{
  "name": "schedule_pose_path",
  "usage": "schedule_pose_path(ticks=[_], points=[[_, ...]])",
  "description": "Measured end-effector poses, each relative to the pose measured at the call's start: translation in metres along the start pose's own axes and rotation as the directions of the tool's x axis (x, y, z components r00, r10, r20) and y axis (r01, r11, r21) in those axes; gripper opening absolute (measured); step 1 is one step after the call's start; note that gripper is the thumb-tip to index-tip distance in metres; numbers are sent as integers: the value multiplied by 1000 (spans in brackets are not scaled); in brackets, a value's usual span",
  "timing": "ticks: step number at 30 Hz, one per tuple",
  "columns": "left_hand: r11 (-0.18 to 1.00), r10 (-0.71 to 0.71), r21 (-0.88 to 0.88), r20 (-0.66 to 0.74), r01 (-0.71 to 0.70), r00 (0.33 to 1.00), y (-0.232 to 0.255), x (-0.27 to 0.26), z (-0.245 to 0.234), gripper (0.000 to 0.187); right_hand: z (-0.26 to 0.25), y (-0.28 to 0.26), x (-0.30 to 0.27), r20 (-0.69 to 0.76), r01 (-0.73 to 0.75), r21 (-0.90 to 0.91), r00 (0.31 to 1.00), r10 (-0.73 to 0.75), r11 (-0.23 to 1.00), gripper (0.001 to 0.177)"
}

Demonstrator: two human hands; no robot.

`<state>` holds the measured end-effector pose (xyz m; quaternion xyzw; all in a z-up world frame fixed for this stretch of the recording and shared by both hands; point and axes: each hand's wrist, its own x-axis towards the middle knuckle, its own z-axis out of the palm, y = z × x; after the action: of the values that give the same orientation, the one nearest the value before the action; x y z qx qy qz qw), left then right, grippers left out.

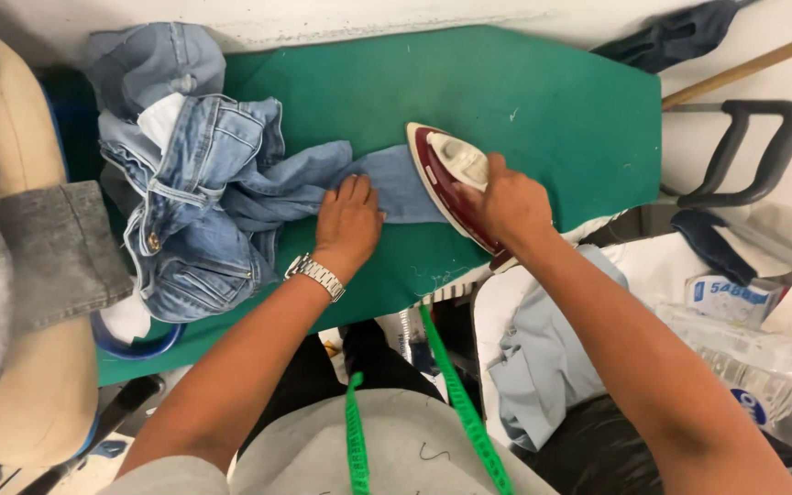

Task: Hand-sewing denim fabric and ironing denim jeans on an ironing board

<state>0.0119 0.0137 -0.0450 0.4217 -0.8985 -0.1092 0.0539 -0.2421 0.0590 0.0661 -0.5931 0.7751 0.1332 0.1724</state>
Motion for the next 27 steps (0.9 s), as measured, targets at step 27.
schedule_pose_path(ticks=[27], points=[[998,-41,50,24,39,999,5,-41,13,43,4,48,5,-188,501,-281,808,-559,819,61]])
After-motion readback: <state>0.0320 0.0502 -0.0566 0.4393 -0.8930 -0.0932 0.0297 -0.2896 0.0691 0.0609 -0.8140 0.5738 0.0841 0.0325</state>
